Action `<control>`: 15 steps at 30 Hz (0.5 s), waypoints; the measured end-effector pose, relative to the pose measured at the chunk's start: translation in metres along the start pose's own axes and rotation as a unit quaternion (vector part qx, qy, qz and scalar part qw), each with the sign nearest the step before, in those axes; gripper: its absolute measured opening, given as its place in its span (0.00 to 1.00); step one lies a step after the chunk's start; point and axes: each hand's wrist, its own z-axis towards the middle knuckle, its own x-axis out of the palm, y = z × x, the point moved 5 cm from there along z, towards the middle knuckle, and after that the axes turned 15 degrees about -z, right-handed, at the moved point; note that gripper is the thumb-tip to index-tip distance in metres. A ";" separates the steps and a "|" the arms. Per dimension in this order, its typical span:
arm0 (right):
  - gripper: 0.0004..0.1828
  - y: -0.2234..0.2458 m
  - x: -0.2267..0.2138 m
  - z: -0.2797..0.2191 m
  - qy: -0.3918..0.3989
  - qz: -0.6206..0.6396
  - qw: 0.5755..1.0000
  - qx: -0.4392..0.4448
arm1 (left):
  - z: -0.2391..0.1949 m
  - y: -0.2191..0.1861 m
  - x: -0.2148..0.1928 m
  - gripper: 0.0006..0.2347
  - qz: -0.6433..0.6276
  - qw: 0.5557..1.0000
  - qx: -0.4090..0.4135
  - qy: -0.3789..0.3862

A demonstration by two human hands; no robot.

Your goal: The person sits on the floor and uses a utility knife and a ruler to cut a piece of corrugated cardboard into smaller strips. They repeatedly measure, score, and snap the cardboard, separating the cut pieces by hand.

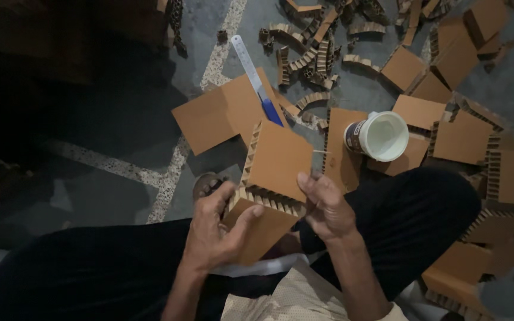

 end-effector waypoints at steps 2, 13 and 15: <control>0.23 -0.002 0.001 -0.003 -0.014 0.019 1.000 0.008 | -0.002 0.002 0.004 0.11 0.050 0.998 0.020 -0.013; 0.32 0.065 0.065 -0.048 -0.219 -0.540 0.712 -0.393 | 0.003 0.003 0.004 0.11 0.120 0.991 0.038 -0.051; 0.27 0.063 0.077 -0.053 -0.115 -0.609 0.687 -0.379 | 0.002 0.005 0.009 0.11 0.091 0.995 0.005 -0.029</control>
